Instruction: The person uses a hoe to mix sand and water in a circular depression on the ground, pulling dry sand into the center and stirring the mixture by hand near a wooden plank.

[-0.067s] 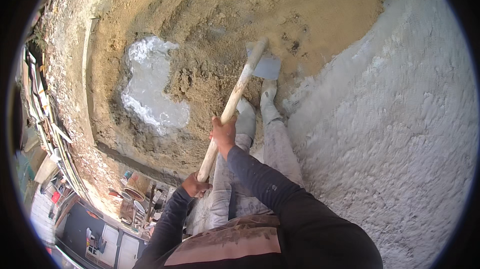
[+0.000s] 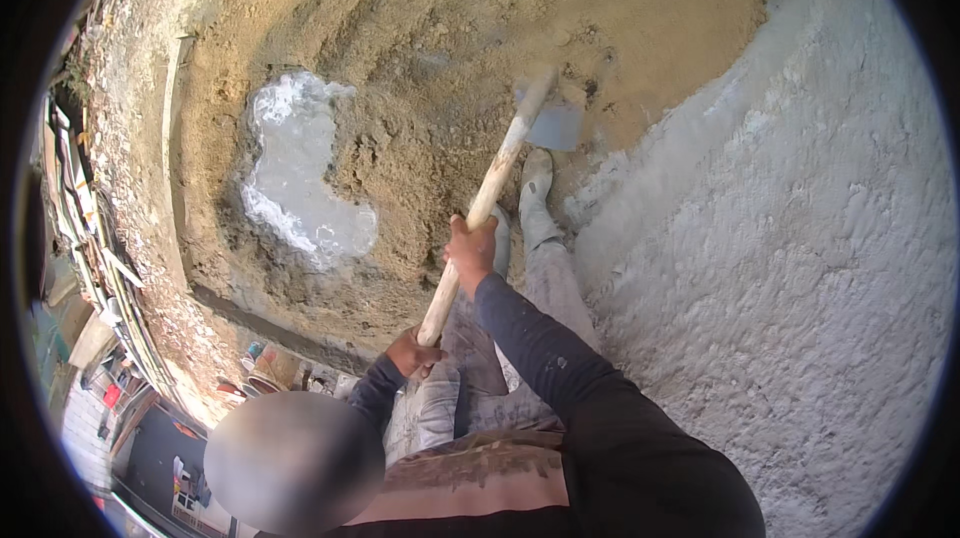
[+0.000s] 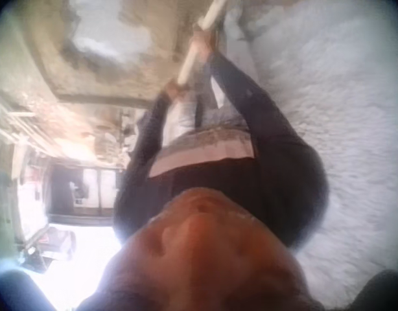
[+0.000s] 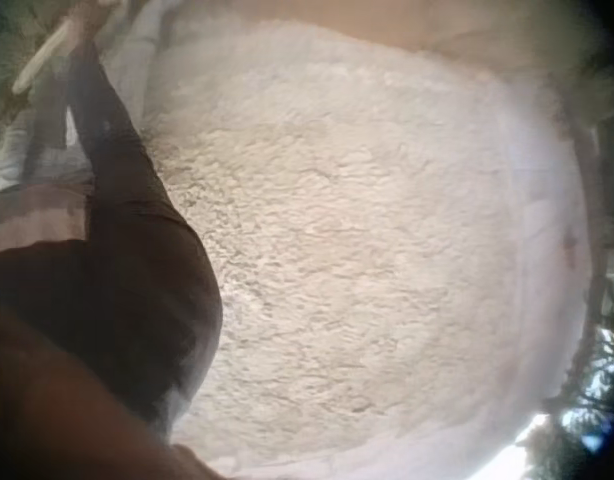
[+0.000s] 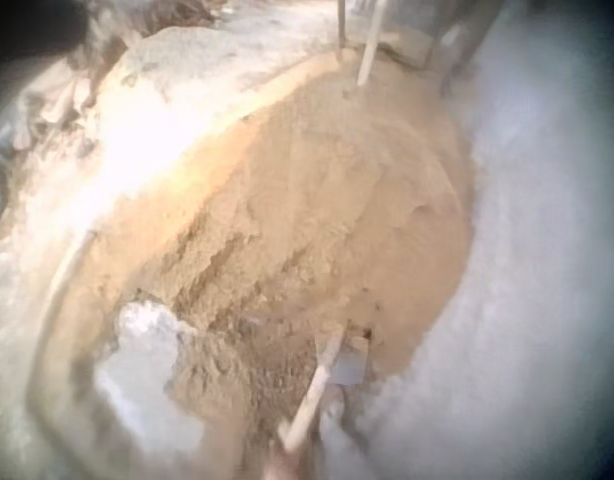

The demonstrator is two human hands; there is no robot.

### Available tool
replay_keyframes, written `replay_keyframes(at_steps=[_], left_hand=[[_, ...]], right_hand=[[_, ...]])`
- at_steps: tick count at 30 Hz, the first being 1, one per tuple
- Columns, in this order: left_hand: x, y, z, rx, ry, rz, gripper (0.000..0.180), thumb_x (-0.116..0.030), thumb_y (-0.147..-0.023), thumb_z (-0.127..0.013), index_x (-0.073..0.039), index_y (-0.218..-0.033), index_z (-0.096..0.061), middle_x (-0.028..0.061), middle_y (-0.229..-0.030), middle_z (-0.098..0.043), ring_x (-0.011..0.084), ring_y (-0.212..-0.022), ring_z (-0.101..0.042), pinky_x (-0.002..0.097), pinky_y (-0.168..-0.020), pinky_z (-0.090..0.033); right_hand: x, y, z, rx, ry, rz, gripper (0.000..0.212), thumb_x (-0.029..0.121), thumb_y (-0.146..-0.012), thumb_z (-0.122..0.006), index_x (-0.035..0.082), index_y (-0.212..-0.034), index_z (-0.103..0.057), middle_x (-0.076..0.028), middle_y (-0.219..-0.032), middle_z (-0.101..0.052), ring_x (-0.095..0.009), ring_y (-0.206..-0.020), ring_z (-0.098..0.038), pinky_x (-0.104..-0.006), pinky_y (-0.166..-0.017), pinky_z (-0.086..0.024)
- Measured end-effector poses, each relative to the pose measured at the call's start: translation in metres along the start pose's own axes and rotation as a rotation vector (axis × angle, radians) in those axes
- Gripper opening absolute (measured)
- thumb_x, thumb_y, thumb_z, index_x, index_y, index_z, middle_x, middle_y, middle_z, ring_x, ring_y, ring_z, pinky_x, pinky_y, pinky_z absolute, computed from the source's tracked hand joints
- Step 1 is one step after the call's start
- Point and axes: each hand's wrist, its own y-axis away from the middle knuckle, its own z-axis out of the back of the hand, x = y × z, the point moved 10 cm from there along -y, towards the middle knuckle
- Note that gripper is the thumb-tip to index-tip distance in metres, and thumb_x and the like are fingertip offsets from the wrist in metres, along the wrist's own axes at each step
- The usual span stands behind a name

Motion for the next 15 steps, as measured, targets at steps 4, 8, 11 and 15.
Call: replay_keyframes(at_steps=[4,8,11,15], left_hand=[[-0.075,-0.19,-0.157,0.276,0.16,-0.116,0.027,-0.008,-0.074,-0.074,-0.005,-0.091,-0.054,0.0035,-0.059,-0.053,0.0155,-0.039,-0.05,0.0318,-0.036,-0.041],[-0.149,-0.246,-0.17,0.218,0.1,-0.09,0.033,-0.009,-0.073,-0.073,-0.003,-0.1,-0.054,0.0038,-0.064,-0.053,0.0161,-0.045,-0.053,0.0339,-0.038,-0.044],[-0.142,-0.233,-0.09,0.084,0.016,-0.022,0.034,-0.011,-0.074,-0.073,-0.005,-0.104,-0.056,0.0035,-0.065,-0.053,0.0151,-0.046,-0.052,0.0338,-0.038,-0.044],[-0.103,-0.152,0.019,-0.076,-0.117,0.009,0.027,-0.012,-0.077,-0.073,-0.003,-0.095,-0.056,0.0024,-0.062,-0.052,0.0137,-0.044,-0.051,0.031,-0.039,-0.044]], right_hand=[[0.091,-0.19,0.175,-0.28,0.361,0.164,0.018,0.015,-0.088,-0.061,0.003,-0.08,-0.051,-0.005,-0.057,-0.049,-0.017,-0.041,-0.049,-0.0326,-0.038,-0.043],[0.132,-0.275,0.173,-0.179,0.304,0.064,0.021,0.019,-0.087,-0.063,0.005,-0.076,-0.054,-0.004,-0.059,-0.049,-0.017,-0.046,-0.049,-0.0344,-0.043,-0.046],[0.089,-0.273,0.103,-0.055,0.242,0.023,0.019,0.018,-0.087,-0.063,0.004,-0.078,-0.055,-0.004,-0.06,-0.049,-0.017,-0.047,-0.05,-0.0351,-0.044,-0.046],[0.012,-0.208,-0.006,-0.058,0.151,-0.009,0.012,0.006,-0.083,-0.062,0.0,-0.08,-0.051,-0.006,-0.059,-0.05,-0.018,-0.046,-0.052,-0.0359,-0.041,-0.048]])
